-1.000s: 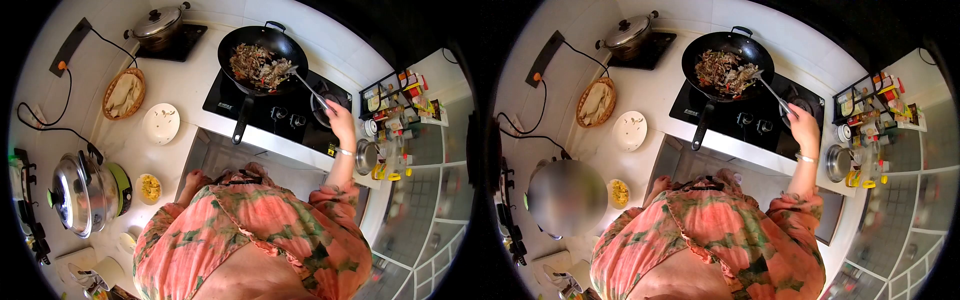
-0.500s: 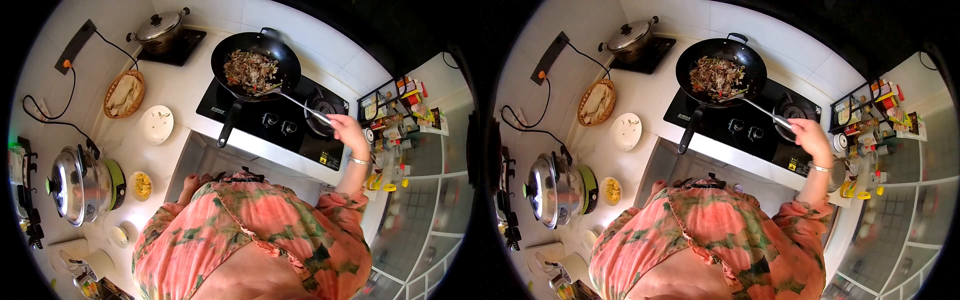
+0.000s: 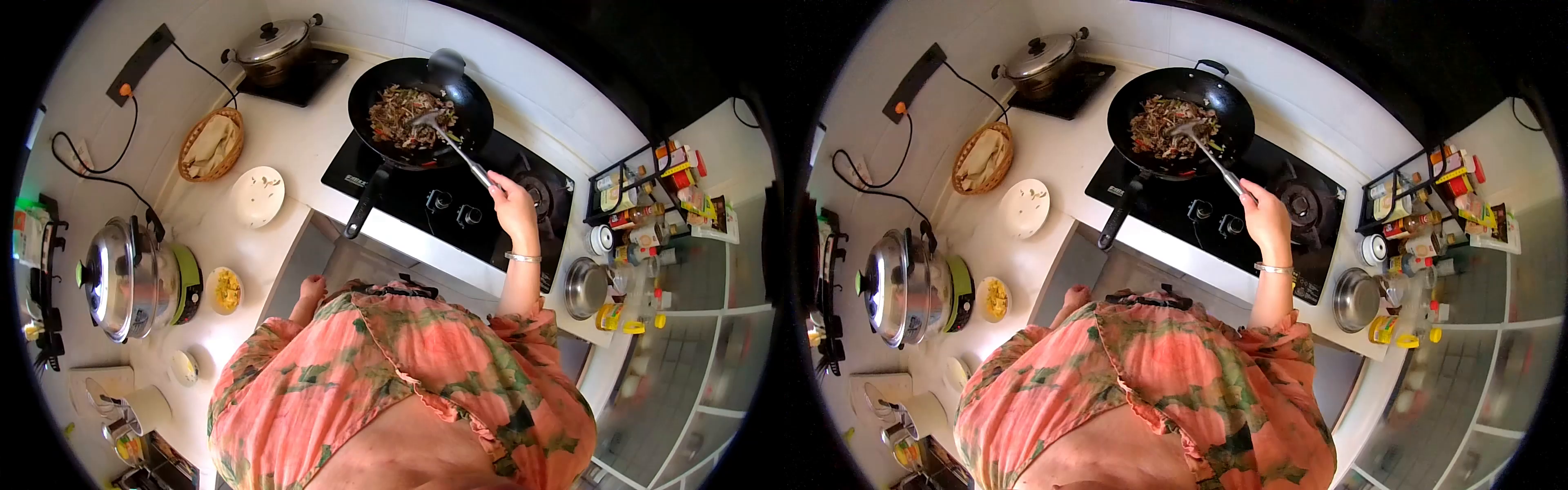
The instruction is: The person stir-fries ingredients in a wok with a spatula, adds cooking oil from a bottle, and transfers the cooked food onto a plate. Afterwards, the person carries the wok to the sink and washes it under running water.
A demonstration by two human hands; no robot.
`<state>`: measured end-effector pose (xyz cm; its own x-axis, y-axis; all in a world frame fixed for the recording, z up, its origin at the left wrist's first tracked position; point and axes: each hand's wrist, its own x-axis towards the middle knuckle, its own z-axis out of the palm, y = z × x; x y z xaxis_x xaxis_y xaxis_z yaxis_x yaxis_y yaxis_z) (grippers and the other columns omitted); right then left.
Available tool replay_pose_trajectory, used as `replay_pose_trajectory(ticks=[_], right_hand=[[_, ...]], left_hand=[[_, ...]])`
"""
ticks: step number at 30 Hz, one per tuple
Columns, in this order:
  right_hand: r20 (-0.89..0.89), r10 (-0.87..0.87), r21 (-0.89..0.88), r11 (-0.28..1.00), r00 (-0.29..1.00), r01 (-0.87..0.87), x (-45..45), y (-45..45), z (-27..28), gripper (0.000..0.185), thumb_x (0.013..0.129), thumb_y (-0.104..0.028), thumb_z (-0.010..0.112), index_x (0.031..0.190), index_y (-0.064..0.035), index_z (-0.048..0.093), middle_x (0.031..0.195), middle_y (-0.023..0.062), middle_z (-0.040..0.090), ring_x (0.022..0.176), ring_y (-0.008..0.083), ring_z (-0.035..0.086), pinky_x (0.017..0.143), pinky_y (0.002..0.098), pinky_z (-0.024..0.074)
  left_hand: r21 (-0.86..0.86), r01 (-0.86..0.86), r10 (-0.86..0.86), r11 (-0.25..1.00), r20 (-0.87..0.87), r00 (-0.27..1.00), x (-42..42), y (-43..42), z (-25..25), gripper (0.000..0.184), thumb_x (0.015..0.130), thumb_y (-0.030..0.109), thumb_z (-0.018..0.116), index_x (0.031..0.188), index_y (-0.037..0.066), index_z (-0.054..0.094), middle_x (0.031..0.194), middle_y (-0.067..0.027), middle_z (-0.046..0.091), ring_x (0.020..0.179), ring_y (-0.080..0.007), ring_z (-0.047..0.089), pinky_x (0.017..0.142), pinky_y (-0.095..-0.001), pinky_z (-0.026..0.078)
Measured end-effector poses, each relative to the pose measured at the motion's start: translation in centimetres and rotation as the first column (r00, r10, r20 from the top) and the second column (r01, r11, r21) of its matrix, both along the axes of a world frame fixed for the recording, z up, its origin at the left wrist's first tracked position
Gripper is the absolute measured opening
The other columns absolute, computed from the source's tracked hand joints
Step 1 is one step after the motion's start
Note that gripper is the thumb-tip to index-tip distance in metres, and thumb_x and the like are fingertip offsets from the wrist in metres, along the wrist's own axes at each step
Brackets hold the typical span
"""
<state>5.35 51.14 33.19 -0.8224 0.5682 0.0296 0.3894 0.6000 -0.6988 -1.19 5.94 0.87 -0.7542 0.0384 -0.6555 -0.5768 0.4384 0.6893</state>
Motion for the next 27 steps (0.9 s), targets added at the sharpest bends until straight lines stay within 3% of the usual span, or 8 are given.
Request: replay_pose_trajectory(ticks=[3, 5, 6, 9, 16, 18, 22, 27], right_hand=[[0.097, -0.008, 0.03, 1.0, 0.995, 0.005, 0.1, 0.1, -1.0, 0.028, 0.087, -0.026, 0.058, 0.113, -0.0182, 0.064, 0.1, 0.0148, 0.065, 0.091, 0.0316, 0.062, 0.075, 0.0359, 0.0483], [0.028, 0.005, -0.043, 0.999, 1.0, -0.003, 0.8, 1.0, -2.7, 0.028, 0.087, -0.023, 0.058, 0.114, -0.0168, 0.064, 0.09, 0.0136, 0.067, 0.076, 0.0261, 0.063, 0.069, 0.0333, 0.0482], [-0.018, 0.017, -0.153, 0.988, 1.0, -0.019, 1.2, 1.0, -2.4, 0.028, 0.087, -0.02, 0.059, 0.114, -0.0139, 0.064, 0.075, 0.0089, 0.064, 0.061, 0.0169, 0.058, 0.06, 0.0297, 0.0461], [-0.103, -0.01, -0.277, 0.961, 0.995, -0.019, 1.9, 0.7, -1.9, 0.029, 0.087, -0.016, 0.059, 0.116, -0.0114, 0.063, 0.066, 0.004, 0.058, 0.055, 0.0108, 0.052, 0.054, 0.0269, 0.0438], [-0.149, 0.03, -0.301, 0.951, 0.988, -0.075, -1.3, -1.9, -4.9, 0.036, 0.086, -0.014, 0.059, 0.122, -0.0086, 0.057, 0.073, 0.0065, 0.062, 0.061, 0.0136, 0.057, 0.06, 0.0279, 0.0467], [-0.11, 0.062, -0.355, 0.93, 0.992, -0.097, -1.9, -2.9, -6.3, 0.042, 0.085, -0.013, 0.06, 0.126, -0.0074, 0.052, 0.078, 0.0087, 0.065, 0.066, 0.0158, 0.06, 0.065, 0.0293, 0.0483], [-0.074, 0.106, -0.55, 0.825, 0.992, -0.129, -1.2, -4.6, -6.3, 0.056, 0.086, -0.017, 0.061, 0.137, -0.0079, 0.039, 0.081, 0.0052, 0.063, 0.057, 0.0114, 0.058, 0.054, 0.0257, 0.0483], [-0.11, 0.062, -0.595, 0.795, 0.992, -0.115, 1.5, -4.3, -5.5, 0.049, 0.095, -0.022, 0.051, 0.14, -0.0111, 0.035, 0.094, 0.005, 0.062, 0.068, 0.0099, 0.06, 0.059, 0.0227, 0.0486]], left_hand=[[-0.1, 0.079, -0.084, 0.992, -0.049, 0.995, 0.7, 0.1, 1.3, 0.027, 0.083, 0.023, 0.057, 0.1, 0.003, 0.063, 0.077, -0.008, 0.064, 0.06, -0.0183, 0.064, 0.054, -0.0322, 0.052], [-0.133, 0.097, -0.107, 0.986, -0.069, 0.992, 1.3, -0.1, 0.5, 0.027, 0.083, 0.023, 0.057, 0.099, 0.002, 0.063, 0.078, -0.0086, 0.065, 0.062, -0.0188, 0.064, 0.056, -0.0324, 0.052], [-0.168, 0.115, -0.131, 0.979, -0.087, 0.988, 1.6, -0.3, 0.4, 0.028, 0.082, 0.023, 0.058, 0.099, 0.002, 0.064, 0.078, -0.0091, 0.066, 0.064, -0.0193, 0.065, 0.059, -0.0327, 0.053], [-0.194, 0.146, -0.164, 0.97, -0.082, 0.983, 1.9, -1.0, -0.3, 0.028, 0.081, 0.024, 0.059, 0.097, 0.002, 0.065, 0.079, -0.0094, 0.066, 0.066, -0.02, 0.066, 0.061, -0.0324, 0.053], [-0.241, 0.274, -0.307, 0.931, -0.11, 0.945, 1.3, -1.1, 0.7, 0.027, 0.082, 0.024, 0.058, 0.097, 0.002, 0.064, 0.077, -0.0091, 0.066, 0.063, -0.0195, 0.065, 0.058, -0.0324, 0.053], [-0.232, 0.187, -0.199, 0.955, -0.03, 0.979, 1.0, 0.3, 3.0, 0.025, 0.084, 0.022, 0.057, 0.098, 0.003, 0.064, 0.076, -0.0087, 0.065, 0.061, -0.0182, 0.064, 0.053, -0.0315, 0.052], [-0.182, 0.182, -0.185, 0.966, 0.004, 0.983, 0.6, 1.1, 2.5, 0.024, 0.085, 0.021, 0.056, 0.098, 0.003, 0.063, 0.075, -0.0082, 0.064, 0.058, -0.0173, 0.063, 0.048, -0.0303, 0.05], [-0.188, 0.245, -0.255, 0.951, -0.028, 0.967, 1.2, 1.6, 2.1, 0.026, 0.084, 0.024, 0.058, 0.098, 0.003, 0.064, 0.073, -0.008, 0.064, 0.058, -0.0177, 0.063, 0.05, -0.0311, 0.051]])
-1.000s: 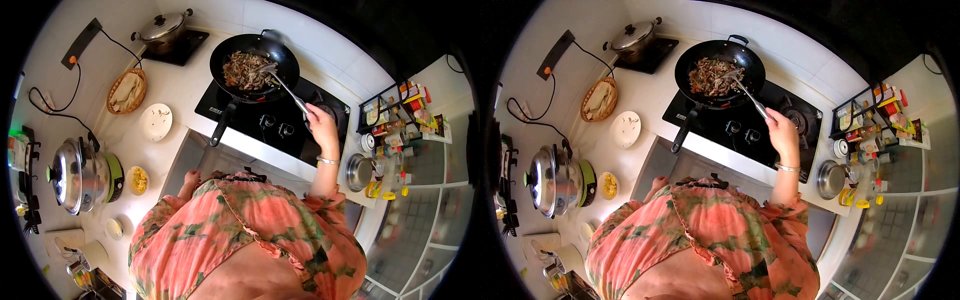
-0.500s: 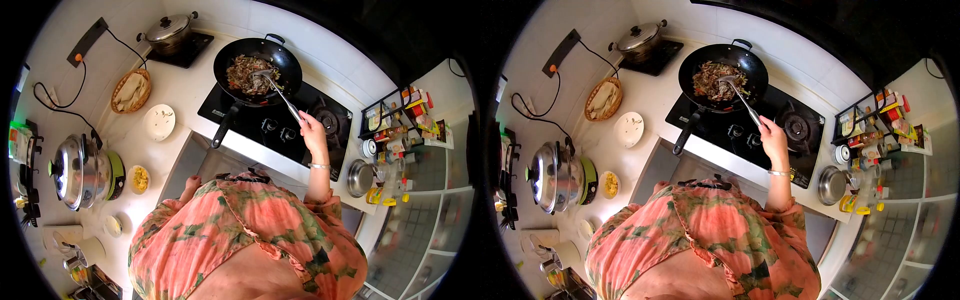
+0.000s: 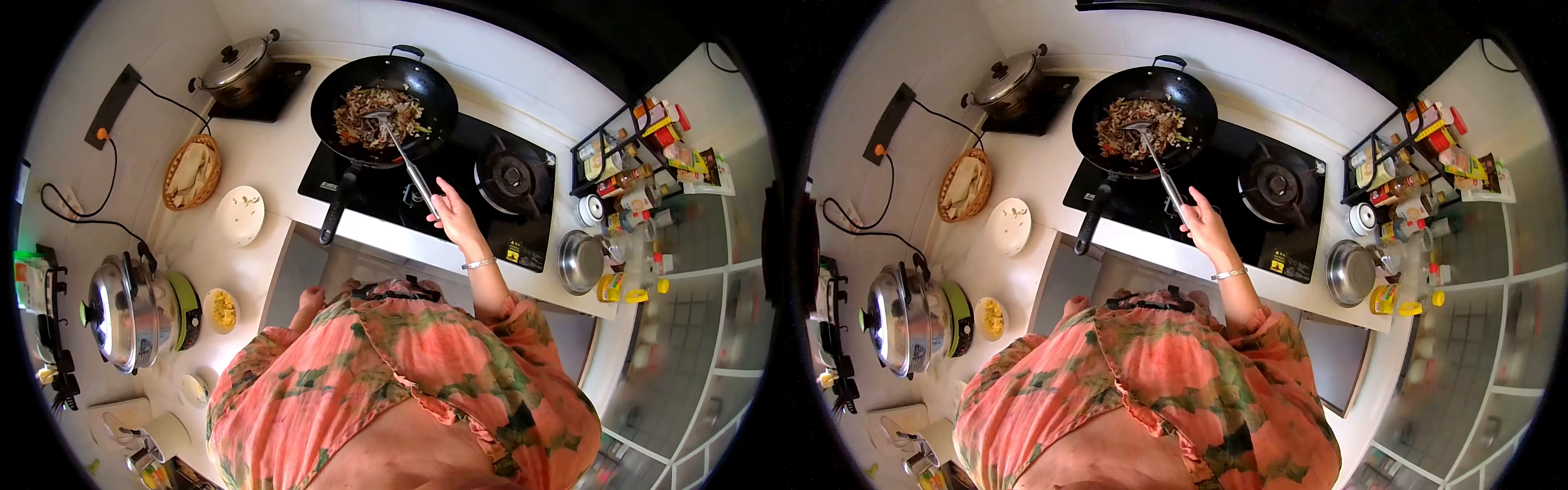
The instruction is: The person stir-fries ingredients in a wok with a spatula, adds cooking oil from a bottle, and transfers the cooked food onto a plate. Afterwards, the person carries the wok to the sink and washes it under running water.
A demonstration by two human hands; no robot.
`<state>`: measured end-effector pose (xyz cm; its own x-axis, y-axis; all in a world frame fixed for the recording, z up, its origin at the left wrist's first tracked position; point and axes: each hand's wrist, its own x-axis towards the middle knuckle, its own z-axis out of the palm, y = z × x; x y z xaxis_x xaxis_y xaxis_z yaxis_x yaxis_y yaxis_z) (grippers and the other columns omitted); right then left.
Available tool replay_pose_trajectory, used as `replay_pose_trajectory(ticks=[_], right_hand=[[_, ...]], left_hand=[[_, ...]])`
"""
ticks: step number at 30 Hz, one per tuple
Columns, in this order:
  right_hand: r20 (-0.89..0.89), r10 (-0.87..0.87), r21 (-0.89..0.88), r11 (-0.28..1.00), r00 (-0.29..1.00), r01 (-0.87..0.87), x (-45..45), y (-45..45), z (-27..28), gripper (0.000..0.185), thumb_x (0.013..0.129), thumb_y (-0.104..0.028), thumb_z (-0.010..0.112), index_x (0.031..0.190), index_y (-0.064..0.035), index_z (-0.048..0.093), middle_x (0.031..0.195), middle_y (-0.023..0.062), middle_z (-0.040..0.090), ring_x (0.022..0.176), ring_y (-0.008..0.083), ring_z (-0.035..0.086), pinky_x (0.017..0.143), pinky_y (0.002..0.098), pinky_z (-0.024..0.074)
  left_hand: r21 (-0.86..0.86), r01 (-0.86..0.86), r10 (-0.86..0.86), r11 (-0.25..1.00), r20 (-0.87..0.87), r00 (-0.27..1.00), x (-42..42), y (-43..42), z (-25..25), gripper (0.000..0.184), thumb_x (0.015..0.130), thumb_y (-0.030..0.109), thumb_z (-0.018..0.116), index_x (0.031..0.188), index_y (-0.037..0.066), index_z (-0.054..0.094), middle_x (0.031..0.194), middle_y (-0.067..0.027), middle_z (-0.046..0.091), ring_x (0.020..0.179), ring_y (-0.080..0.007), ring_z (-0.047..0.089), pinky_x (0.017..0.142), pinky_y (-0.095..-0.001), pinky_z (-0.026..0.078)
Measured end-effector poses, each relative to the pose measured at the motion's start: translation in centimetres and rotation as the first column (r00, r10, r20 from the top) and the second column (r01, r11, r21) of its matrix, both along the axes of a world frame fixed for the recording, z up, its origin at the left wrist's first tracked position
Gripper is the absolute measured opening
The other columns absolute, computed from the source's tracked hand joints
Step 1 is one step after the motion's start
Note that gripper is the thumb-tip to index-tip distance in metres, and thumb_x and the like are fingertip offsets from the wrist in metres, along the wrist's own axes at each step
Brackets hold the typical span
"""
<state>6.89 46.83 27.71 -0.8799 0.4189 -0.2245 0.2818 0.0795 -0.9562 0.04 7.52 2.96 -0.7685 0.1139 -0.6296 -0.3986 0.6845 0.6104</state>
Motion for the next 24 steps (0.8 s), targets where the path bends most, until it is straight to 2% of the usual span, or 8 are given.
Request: replay_pose_trajectory(ticks=[4, 9, 12, 16, 19, 21, 22, 24], right_hand=[[-0.024, -0.054, -0.089, 0.995, 0.998, 0.052, 4.0, 1.6, -3.1, 0.042, 0.094, -0.026, 0.052, 0.132, -0.0082, 0.045, 0.091, 0.0063, 0.064, 0.07, 0.0114, 0.061, 0.058, 0.0226, 0.0473], [0.067, 0.052, -0.14, 0.989, 0.996, -0.042, 11.1, 2.2, -6.8, 0.034, 0.093, -0.021, 0.053, 0.123, -0.0046, 0.053, 0.092, 0.0074, 0.065, 0.071, 0.0119, 0.061, 0.06, 0.0228, 0.0479], [0.131, 0.079, -0.148, 0.987, 0.988, -0.059, 14.9, 1.9, -8.3, 0.031, 0.094, -0.02, 0.051, 0.121, -0.0064, 0.054, 0.094, 0.0052, 0.064, 0.071, 0.0097, 0.059, 0.063, 0.0217, 0.0476], [0.172, 0.059, -0.136, 0.99, 0.983, -0.035, 18.5, 2.7, -9.7, 0.028, 0.093, -0.02, 0.052, 0.116, -0.0064, 0.058, 0.093, 0.0054, 0.065, 0.069, 0.0103, 0.06, 0.062, 0.0225, 0.0479], [0.194, -0.031, -0.126, 0.99, 0.981, 0.056, 20.9, 4.1, -10.5, 0.028, 0.092, -0.019, 0.053, 0.116, -0.0056, 0.059, 0.09, 0.0054, 0.065, 0.067, 0.0105, 0.06, 0.061, 0.0223, 0.0478], [0.094, -0.229, -0.115, 0.964, 0.969, 0.239, 22.7, 5.5, -11.1, 0.025, 0.091, -0.018, 0.057, 0.11, -0.003, 0.061, 0.083, 0.0055, 0.064, 0.064, 0.0103, 0.059, 0.057, 0.0222, 0.0472], [0.095, -0.238, -0.121, 0.961, 0.967, 0.248, 23.7, 6.1, -11.0, 0.025, 0.091, -0.018, 0.057, 0.11, -0.003, 0.061, 0.083, 0.0055, 0.064, 0.064, 0.0103, 0.059, 0.057, 0.0222, 0.0472], [0.079, -0.469, -0.114, 0.872, 0.88, 0.476, 25.7, 7.8, -10.3, 0.022, 0.091, -0.018, 0.057, 0.108, -0.0037, 0.062, 0.082, 0.0047, 0.064, 0.063, 0.01, 0.058, 0.057, 0.0209, 0.0457]], left_hand=[[-0.093, 0.096, -0.099, 0.991, -0.028, 0.995, 0.4, 1.1, -0.2, 0.028, 0.082, 0.026, 0.059, 0.097, 0.003, 0.065, 0.072, -0.0082, 0.064, 0.058, -0.019, 0.063, 0.052, -0.033, 0.051], [-0.163, 0.281, -0.283, 0.946, 0.012, 0.959, 0.3, 3.9, -1.4, 0.029, 0.082, 0.027, 0.058, 0.094, 0.002, 0.066, 0.069, -0.0093, 0.065, 0.058, -0.0195, 0.063, 0.055, -0.0348, 0.051], [-0.058, 0.326, -0.325, 0.944, 0.031, 0.945, 0.3, 6.5, -1.2, 0.028, 0.082, 0.027, 0.058, 0.091, 0.002, 0.067, 0.067, -0.0097, 0.065, 0.057, -0.0197, 0.063, 0.056, -0.0353, 0.05], [-0.056, 0.428, -0.425, 0.902, 0.057, 0.903, 0.5, 10.9, 0.1, 0.029, 0.086, 0.027, 0.059, 0.09, -0.001, 0.066, 0.072, -0.0087, 0.063, 0.066, -0.0168, 0.063, 0.056, -0.0337, 0.049], [-0.001, 0.493, -0.493, 0.87, 0.004, 0.87, 1.2, 13.9, 0.7, 0.028, 0.087, 0.025, 0.058, 0.091, -0.002, 0.065, 0.072, -0.009, 0.061, 0.061, -0.0181, 0.061, 0.054, -0.0345, 0.048], [-0.031, 0.533, -0.533, 0.846, -0.008, 0.846, 1.6, 15.6, 0.7, 0.026, 0.08, 0.029, 0.061, 0.086, 0.005, 0.068, 0.073, -0.0104, 0.066, 0.064, -0.0242, 0.064, 0.063, -0.0381, 0.051], [-0.035, 0.54, -0.541, 0.841, -0.005, 0.841, 1.9, 16.0, 0.6, 0.026, 0.08, 0.029, 0.061, 0.086, 0.005, 0.068, 0.073, -0.0104, 0.066, 0.064, -0.0242, 0.064, 0.063, -0.0381, 0.051], [-0.067, 0.67, -0.672, 0.739, -0.023, 0.74, 2.2, 17.4, 0.5, 0.026, 0.084, 0.026, 0.061, 0.091, 0.002, 0.066, 0.074, -0.009, 0.063, 0.063, -0.0182, 0.061, 0.056, -0.0334, 0.049]])
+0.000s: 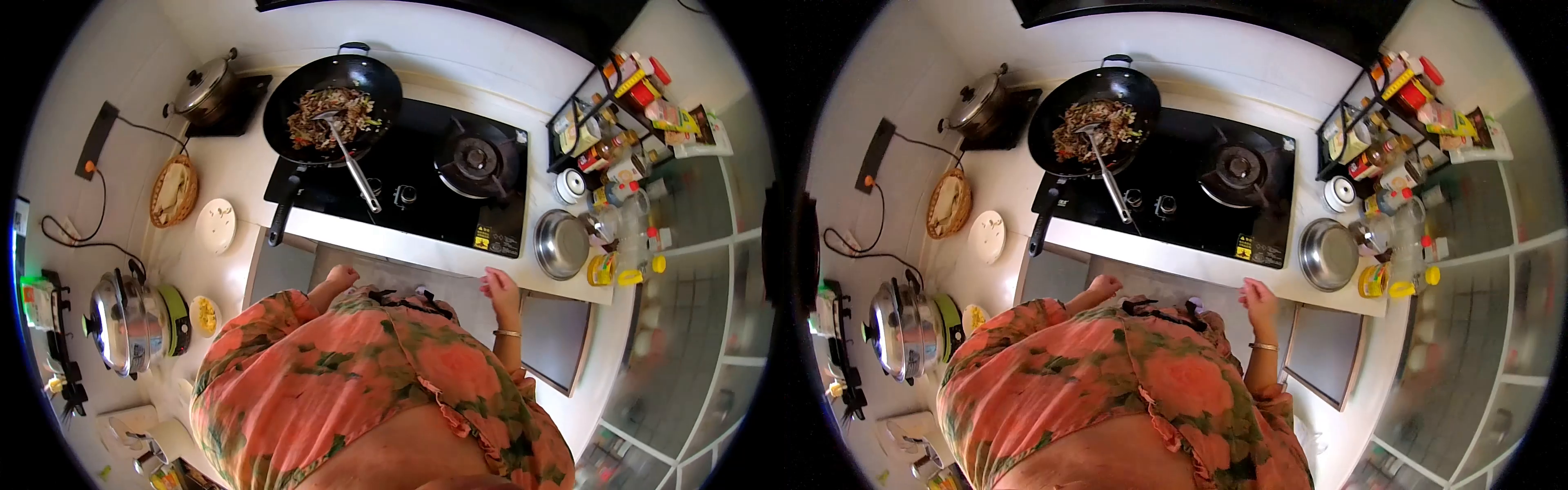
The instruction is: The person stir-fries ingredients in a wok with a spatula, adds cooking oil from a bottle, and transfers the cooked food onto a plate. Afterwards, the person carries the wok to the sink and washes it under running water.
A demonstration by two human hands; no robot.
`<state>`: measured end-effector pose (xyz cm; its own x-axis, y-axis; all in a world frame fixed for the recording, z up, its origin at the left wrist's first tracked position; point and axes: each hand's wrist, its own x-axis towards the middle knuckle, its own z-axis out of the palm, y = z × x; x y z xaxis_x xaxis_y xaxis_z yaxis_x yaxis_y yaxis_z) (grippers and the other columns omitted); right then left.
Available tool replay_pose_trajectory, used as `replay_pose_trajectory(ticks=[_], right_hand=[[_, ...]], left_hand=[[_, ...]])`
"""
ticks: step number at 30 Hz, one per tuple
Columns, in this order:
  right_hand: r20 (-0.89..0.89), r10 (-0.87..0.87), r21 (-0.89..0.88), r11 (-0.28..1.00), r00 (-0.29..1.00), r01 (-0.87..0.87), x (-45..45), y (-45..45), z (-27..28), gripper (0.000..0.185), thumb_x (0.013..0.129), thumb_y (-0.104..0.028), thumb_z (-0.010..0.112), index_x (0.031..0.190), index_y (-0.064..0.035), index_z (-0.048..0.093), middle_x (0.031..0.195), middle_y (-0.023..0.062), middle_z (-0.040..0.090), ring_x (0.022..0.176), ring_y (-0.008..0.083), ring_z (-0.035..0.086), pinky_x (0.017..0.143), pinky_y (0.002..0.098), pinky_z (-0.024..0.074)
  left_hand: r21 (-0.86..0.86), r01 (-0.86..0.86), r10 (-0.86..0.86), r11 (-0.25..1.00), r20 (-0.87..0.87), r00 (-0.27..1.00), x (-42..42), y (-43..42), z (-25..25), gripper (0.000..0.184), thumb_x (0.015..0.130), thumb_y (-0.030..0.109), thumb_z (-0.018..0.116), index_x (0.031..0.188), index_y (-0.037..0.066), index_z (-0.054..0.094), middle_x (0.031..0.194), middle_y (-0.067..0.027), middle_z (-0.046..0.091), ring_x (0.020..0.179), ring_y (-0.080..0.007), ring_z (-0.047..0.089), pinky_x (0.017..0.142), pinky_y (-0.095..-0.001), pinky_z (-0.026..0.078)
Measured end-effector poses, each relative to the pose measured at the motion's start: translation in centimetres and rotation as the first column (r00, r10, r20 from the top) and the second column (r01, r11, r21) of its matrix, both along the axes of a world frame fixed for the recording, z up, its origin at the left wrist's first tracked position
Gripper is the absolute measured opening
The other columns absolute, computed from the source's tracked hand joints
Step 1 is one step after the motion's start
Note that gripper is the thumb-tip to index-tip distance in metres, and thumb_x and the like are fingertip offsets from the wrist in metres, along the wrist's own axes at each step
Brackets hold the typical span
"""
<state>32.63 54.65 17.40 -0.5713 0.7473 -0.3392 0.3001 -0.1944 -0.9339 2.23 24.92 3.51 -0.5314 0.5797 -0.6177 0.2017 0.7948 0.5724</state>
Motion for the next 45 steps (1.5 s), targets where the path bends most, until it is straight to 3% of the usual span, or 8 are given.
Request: replay_pose_trajectory(ticks=[3, 5, 7, 9, 22, 28, 34, 45], right_hand=[[-0.072, -0.286, -0.002, 0.958, 0.955, 0.287, 3.8, 2.8, -0.4, 0.019, 0.091, -0.017, 0.057, 0.101, -0.0023, 0.064, 0.078, 0.0035, 0.063, 0.061, 0.0096, 0.056, 0.057, 0.0205, 0.0452], [-0.082, -0.394, 0.03, 0.917, 0.915, 0.398, 6.2, 4.2, 0.3, 0.02, 0.091, -0.017, 0.057, 0.101, -0.0016, 0.064, 0.079, 0.0039, 0.063, 0.063, 0.009, 0.056, 0.058, 0.0207, 0.046], [-0.157, -0.529, 0.02, 0.843, 0.834, 0.538, 9.7, 6.1, -0.1, 0.019, 0.09, -0.017, 0.059, 0.099, -0.0014, 0.064, 0.079, 0.0038, 0.062, 0.065, 0.0084, 0.055, 0.059, 0.0208, 0.0469], [-0.231, -0.64, -0.011, 0.755, 0.733, 0.656, 11.6, 6.8, -0.4, 0.016, 0.089, -0.017, 0.061, 0.095, -0.0024, 0.064, 0.077, 0.003, 0.061, 0.065, 0.0083, 0.055, 0.057, 0.0204, 0.0466], [-0.426, -0.836, 0.253, 0.256, 0.345, 0.933, 18.2, 20.0, 3.6, 0.026, 0.089, -0.026, 0.061, 0.107, -0.0074, 0.056, 0.088, 0.0015, 0.059, 0.065, 0.0083, 0.056, 0.052, 0.0206, 0.0436], [-0.29, -0.778, 0.099, 0.554, 0.557, 0.826, 19.0, 25.4, 4.2, 0.021, 0.089, -0.026, 0.061, 0.102, -0.0102, 0.055, 0.084, 0.0012, 0.059, 0.059, 0.0098, 0.056, 0.051, 0.0224, 0.0459], [-0.381, -0.717, 0.165, 0.569, 0.584, 0.806, 20.5, 24.7, 4.0, 0.019, 0.093, -0.031, 0.055, 0.094, -0.0123, 0.056, 0.076, -0.0014, 0.055, 0.055, 0.0064, 0.049, 0.049, 0.0199, 0.0416], [0.131, -0.439, 0.528, 0.79, 0.889, 0.313, 19.4, 9.8, 17.0, 0.026, 0.095, -0.029, 0.048, 0.083, -0.0062, 0.054, 0.067, -0.0017, 0.05, 0.056, 0.0056, 0.044, 0.048, 0.0212, 0.0349]], left_hand=[[-0.105, 0.16, -0.169, 0.981, -0.082, 0.982, 1.0, 1.4, 0.0, 0.024, 0.077, 0.027, 0.06, 0.08, 0.005, 0.068, 0.081, -0.0149, 0.067, 0.071, -0.031, 0.063, 0.065, -0.0433, 0.05], [-0.044, 0.584, -0.548, 0.811, -0.41, 0.729, -0.1, -0.1, -9.4, 0.026, 0.074, 0.031, 0.061, 0.072, 0.005, 0.068, 0.074, -0.0174, 0.065, 0.067, -0.0314, 0.062, 0.062, -0.045, 0.048], [-0.148, 0.814, -0.747, 0.562, -0.513, 0.422, 0.6, 1.5, -7.2, 0.032, 0.075, 0.037, 0.061, 0.069, 0.006, 0.067, 0.071, -0.0189, 0.063, 0.065, -0.0312, 0.062, 0.059, -0.0456, 0.047], [-0.23, 0.508, -0.552, 0.83, -0.21, 0.807, 0.7, 2.5, -7.1, 0.036, 0.077, 0.041, 0.062, 0.067, 0.007, 0.068, 0.065, -0.0156, 0.063, 0.064, -0.0299, 0.062, 0.057, -0.0454, 0.047], [0.102, 0.303, -0.302, 0.948, -0.029, 0.953, 2.1, 6.5, -4.3, 0.034, 0.09, 0.03, 0.052, 0.085, 0.0, 0.067, 0.075, -0.01, 0.067, 0.063, -0.02, 0.065, 0.059, -0.0356, 0.052], [0.242, 0.076, -0.084, 0.967, 0.024, 0.996, 4.1, 7.4, -1.2, 0.026, 0.089, 0.024, 0.057, 0.094, -0.001, 0.064, 0.075, -0.0089, 0.066, 0.062, -0.0155, 0.063, 0.057, -0.0305, 0.05], [0.402, 0.105, -0.17, 0.909, 0.129, 0.977, 8.5, 14.4, 9.3, 0.019, 0.088, 0.02, 0.057, 0.092, 0.002, 0.064, 0.069, -0.0056, 0.062, 0.056, -0.0122, 0.058, 0.054, -0.0271, 0.047], [0.805, 0.538, -0.523, 0.249, -0.356, 0.774, 17.3, 32.3, 28.1, 0.026, 0.076, 0.02, 0.071, 0.094, 0.005, 0.06, 0.078, -0.0114, 0.061, 0.066, -0.0228, 0.06, 0.06, -0.0333, 0.049]])
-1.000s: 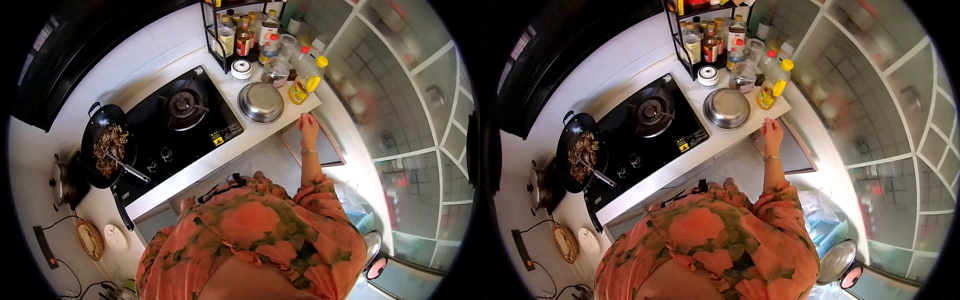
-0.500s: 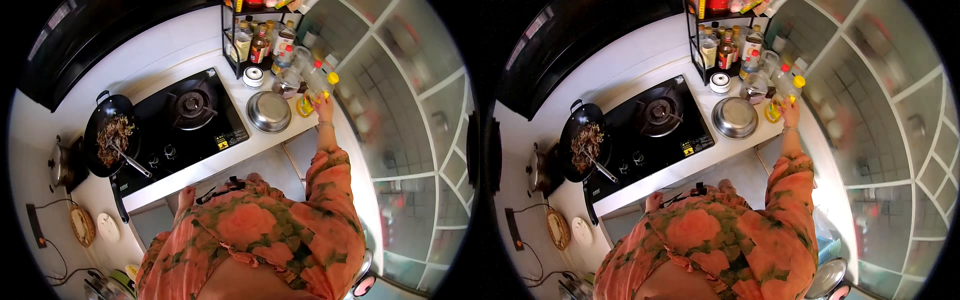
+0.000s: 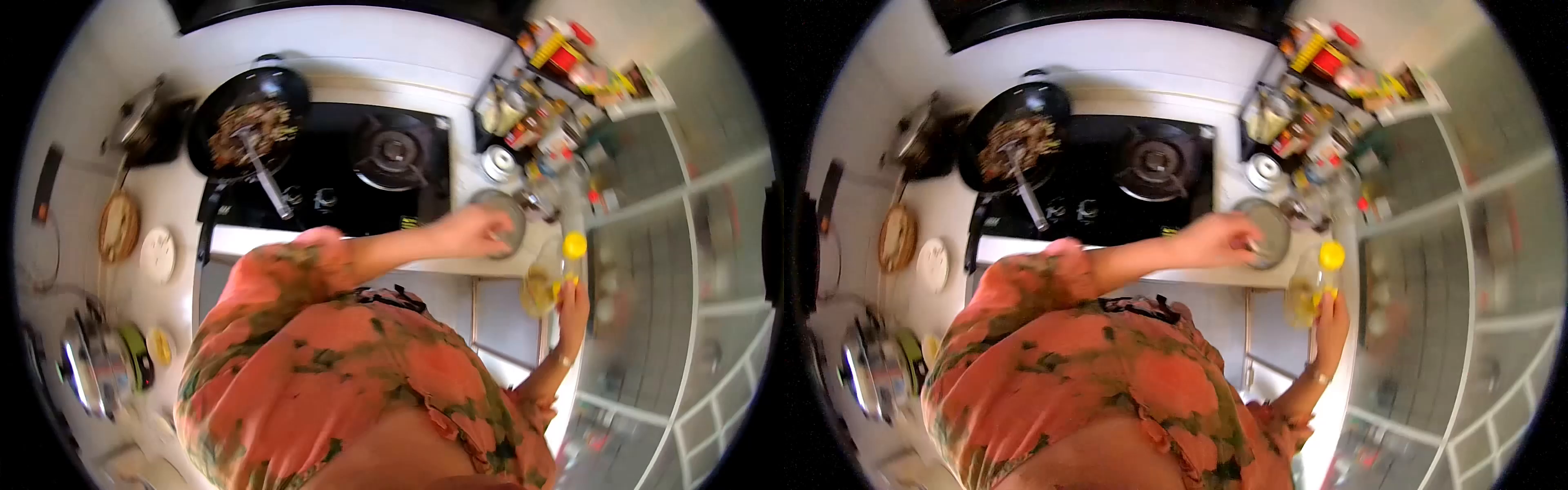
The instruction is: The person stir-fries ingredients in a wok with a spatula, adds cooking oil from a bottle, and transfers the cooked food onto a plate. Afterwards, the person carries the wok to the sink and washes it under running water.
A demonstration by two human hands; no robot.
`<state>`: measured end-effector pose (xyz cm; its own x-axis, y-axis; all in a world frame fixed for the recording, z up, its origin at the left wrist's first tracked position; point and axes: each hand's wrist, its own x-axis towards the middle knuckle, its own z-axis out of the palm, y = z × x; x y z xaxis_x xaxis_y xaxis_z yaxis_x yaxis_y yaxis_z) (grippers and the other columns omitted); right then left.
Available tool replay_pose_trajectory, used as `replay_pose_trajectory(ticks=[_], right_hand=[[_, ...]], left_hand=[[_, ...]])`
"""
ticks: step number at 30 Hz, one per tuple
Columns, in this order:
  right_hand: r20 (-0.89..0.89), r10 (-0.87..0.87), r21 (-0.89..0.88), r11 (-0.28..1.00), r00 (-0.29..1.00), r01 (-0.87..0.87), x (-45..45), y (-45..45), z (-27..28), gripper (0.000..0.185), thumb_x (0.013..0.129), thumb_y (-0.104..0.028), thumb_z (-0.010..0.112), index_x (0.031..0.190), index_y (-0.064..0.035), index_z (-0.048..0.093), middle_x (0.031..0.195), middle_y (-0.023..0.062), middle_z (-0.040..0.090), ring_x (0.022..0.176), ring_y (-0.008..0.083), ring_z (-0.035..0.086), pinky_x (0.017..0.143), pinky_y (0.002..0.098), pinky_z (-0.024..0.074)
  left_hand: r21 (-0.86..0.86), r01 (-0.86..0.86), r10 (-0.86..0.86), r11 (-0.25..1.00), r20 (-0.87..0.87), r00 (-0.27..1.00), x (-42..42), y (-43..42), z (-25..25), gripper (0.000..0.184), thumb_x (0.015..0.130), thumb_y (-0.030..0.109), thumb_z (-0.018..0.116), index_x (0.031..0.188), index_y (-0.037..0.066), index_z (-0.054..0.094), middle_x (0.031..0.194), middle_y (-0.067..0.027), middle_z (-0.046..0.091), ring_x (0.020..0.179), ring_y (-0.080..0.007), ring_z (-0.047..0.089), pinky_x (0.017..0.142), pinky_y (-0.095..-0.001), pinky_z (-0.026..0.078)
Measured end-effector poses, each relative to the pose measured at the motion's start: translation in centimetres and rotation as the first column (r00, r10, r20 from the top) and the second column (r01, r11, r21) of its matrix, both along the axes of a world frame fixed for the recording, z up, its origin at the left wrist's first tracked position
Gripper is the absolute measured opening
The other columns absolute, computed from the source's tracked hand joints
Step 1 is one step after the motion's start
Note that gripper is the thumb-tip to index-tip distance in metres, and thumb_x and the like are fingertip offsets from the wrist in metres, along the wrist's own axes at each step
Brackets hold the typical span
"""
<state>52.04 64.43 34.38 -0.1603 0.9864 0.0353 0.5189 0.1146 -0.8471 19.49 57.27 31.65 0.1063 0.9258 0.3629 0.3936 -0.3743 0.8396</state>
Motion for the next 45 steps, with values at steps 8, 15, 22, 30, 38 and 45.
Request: replay_pose_trajectory(ticks=[8, 15, 22, 30, 38, 45], right_hand=[[0.137, 0.336, -0.178, 0.934, 0.932, -0.31, -6.1, -5.2, -2.4, 0.02, 0.093, -0.022, 0.051, 0.089, -0.0037, 0.057, 0.066, 0.0026, 0.052, 0.054, 0.0099, 0.044, 0.049, 0.0272, 0.0368], [0.176, 0.472, -0.245, 0.871, 0.864, -0.426, -10.8, -7.1, -3.1, 0.021, 0.091, -0.02, 0.053, 0.094, -0.0002, 0.057, 0.068, 0.0075, 0.055, 0.058, 0.0134, 0.048, 0.054, 0.0294, 0.0402], [0.292, 0.492, -0.137, 0.87, 0.82, -0.473, -14.6, -8.9, -1.2, 0.025, 0.09, -0.024, 0.052, 0.099, -0.0012, 0.057, 0.082, 0.021, 0.06, 0.073, 0.0362, 0.057, 0.063, 0.0412, 0.0432], [0.569, 0.437, -0.07, 0.87, 0.697, -0.489, -21.0, -8.3, -1.0, 0.032, 0.091, -0.033, 0.048, 0.097, -0.0031, 0.06, 0.081, 0.0227, 0.062, 0.075, 0.0409, 0.059, 0.063, 0.0469, 0.0428], [0.487, 0.634, -0.053, 0.709, 0.602, -0.704, -31.0, -6.9, 4.6, 0.036, 0.091, -0.039, 0.049, 0.085, -0.0049, 0.058, 0.066, 0.014, 0.06, 0.063, 0.0322, 0.059, 0.058, 0.0417, 0.0421], [0.637, 0.698, -0.066, 0.471, 0.326, -0.88, -41.9, -4.7, 5.6, 0.042, 0.09, -0.045, 0.047, 0.086, -0.0049, 0.059, 0.083, 0.0205, 0.062, 0.081, 0.0405, 0.058, 0.067, 0.0469, 0.0447]], left_hand=[[-0.137, 0.022, -0.013, 0.99, 0.066, 0.998, 2.8, 3.1, 0.6, 0.053, 0.063, 0.042, 0.079, 0.091, 0.002, 0.058, 0.078, -0.0121, 0.061, 0.073, -0.0265, 0.06, 0.063, -0.035, 0.047], [-0.433, 0.032, -0.025, 0.901, 0.022, 0.999, -1.9, -0.4, 1.1, 0.052, 0.056, 0.039, 0.085, 0.084, 0.001, 0.06, 0.078, -0.0098, 0.063, 0.072, -0.0211, 0.06, 0.061, -0.0332, 0.047], [-0.373, -0.013, -0.02, 0.928, -0.084, 0.996, -4.9, -2.5, 2.7, 0.054, 0.054, 0.036, 0.085, 0.084, 0.0, 0.058, 0.08, -0.013, 0.063, 0.076, -0.0254, 0.062, 0.062, -0.0356, 0.048], [0.416, -0.257, 0.463, 0.872, -0.535, 0.706, -4.6, -7.4, 5.2, 0.038, 0.062, 0.021, 0.07, 0.094, 0.007, 0.055, 0.093, -0.0124, 0.052, 0.086, -0.0292, 0.054, 0.071, -0.0397, 0.045], [0.268, -0.379, 0.429, 0.886, -0.16, 0.889, -14.2, -21.7, -0.3, 0.017, 0.078, 0.015, 0.067, 0.09, 0.007, 0.058, 0.082, -0.0087, 0.058, 0.073, -0.0264, 0.06, 0.062, -0.0353, 0.049], [-0.284, -0.737, 0.664, 0.613, -0.32, 0.675, -17.7, -35.1, -10.0, 0.017, 0.078, 0.019, 0.066, 0.089, 0.007, 0.06, 0.068, -0.0108, 0.061, 0.061, -0.0272, 0.061, 0.055, -0.0375, 0.047]])
